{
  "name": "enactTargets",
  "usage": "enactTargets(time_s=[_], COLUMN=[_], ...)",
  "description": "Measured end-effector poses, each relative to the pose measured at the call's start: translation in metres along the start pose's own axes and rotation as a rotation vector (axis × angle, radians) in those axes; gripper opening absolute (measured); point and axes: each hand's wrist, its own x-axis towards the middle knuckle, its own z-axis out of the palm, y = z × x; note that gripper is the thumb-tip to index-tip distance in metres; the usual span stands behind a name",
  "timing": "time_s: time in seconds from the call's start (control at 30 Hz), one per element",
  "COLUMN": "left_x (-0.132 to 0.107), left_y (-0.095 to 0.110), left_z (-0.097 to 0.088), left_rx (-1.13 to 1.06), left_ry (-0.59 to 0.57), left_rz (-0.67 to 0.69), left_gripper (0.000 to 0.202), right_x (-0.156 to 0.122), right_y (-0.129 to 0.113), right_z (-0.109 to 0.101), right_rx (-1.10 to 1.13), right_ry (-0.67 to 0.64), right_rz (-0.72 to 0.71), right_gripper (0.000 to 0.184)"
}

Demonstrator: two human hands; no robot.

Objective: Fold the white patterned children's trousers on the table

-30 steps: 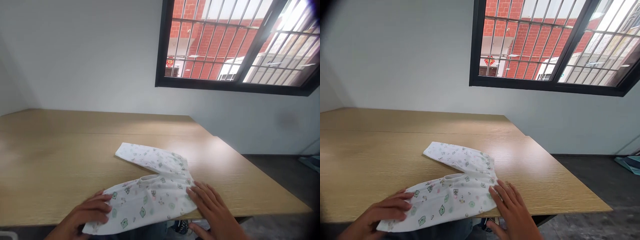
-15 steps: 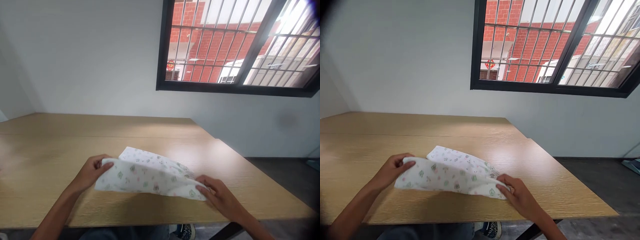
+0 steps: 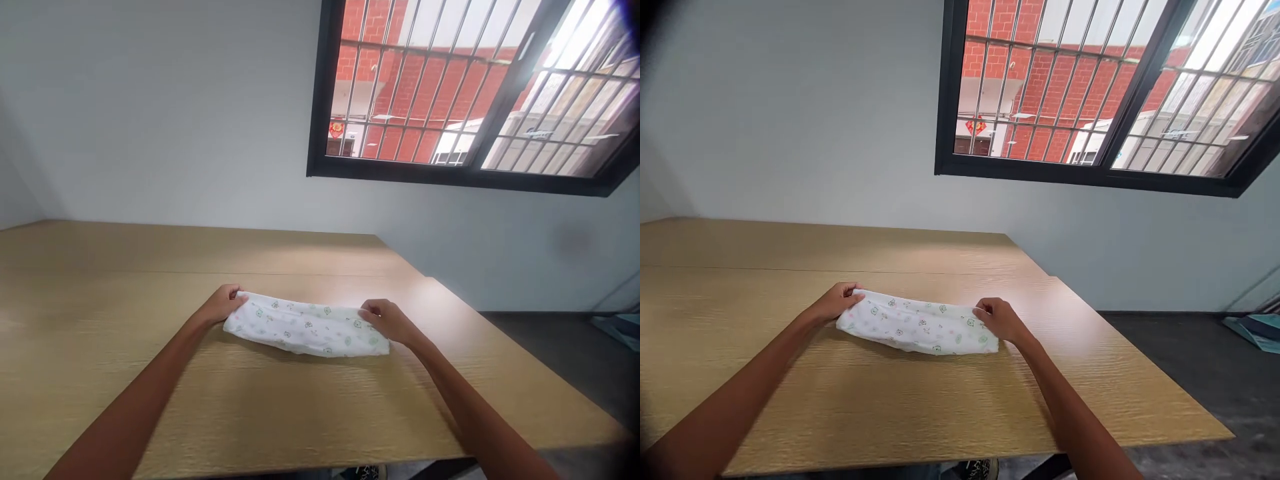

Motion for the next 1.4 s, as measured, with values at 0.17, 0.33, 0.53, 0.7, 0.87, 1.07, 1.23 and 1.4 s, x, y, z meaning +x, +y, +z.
enactTargets(time_s=[0.17,0.33,0.53,0.7,0.87,1.07,1.23,1.4], left_x=[-0.009,-0.013,-0.015,-0.018,-0.017,-0.018,-0.021,-0.031], left_y=[-0.002,0.004,0.001,-0.004,0.000,-0.001,0.008,0.042], left_z=[-0.002,-0.001,-0.004,-0.007,-0.007,-0.006,-0.006,0.039], left_rx=[0.240,0.412,0.602,0.540,0.521,0.528,0.581,0.628], left_ry=[0.107,0.076,0.003,-0.065,-0.072,-0.033,0.040,0.069], left_rz=[-0.013,0.073,0.160,0.240,0.239,0.207,0.294,0.409], left_gripper=[0.036,0.032,0.032,0.041,0.034,0.034,0.037,0.038], right_x=[0.028,0.041,0.037,0.035,0.033,0.034,0.031,0.022], right_y=[0.000,-0.006,0.006,0.013,0.010,0.016,0.000,-0.047], right_z=[0.005,0.015,0.022,0.017,0.021,0.022,0.028,0.067], right_rx=[-0.121,-0.168,-0.104,-0.031,-0.024,-0.064,-0.366,-0.390], right_ry=[0.034,0.127,0.177,0.158,0.106,0.130,0.320,0.232], right_rz=[0.106,0.133,0.030,0.033,-0.019,0.034,0.021,-0.282], right_gripper=[0.023,0.013,0.015,0.021,0.031,0.027,0.027,0.044])
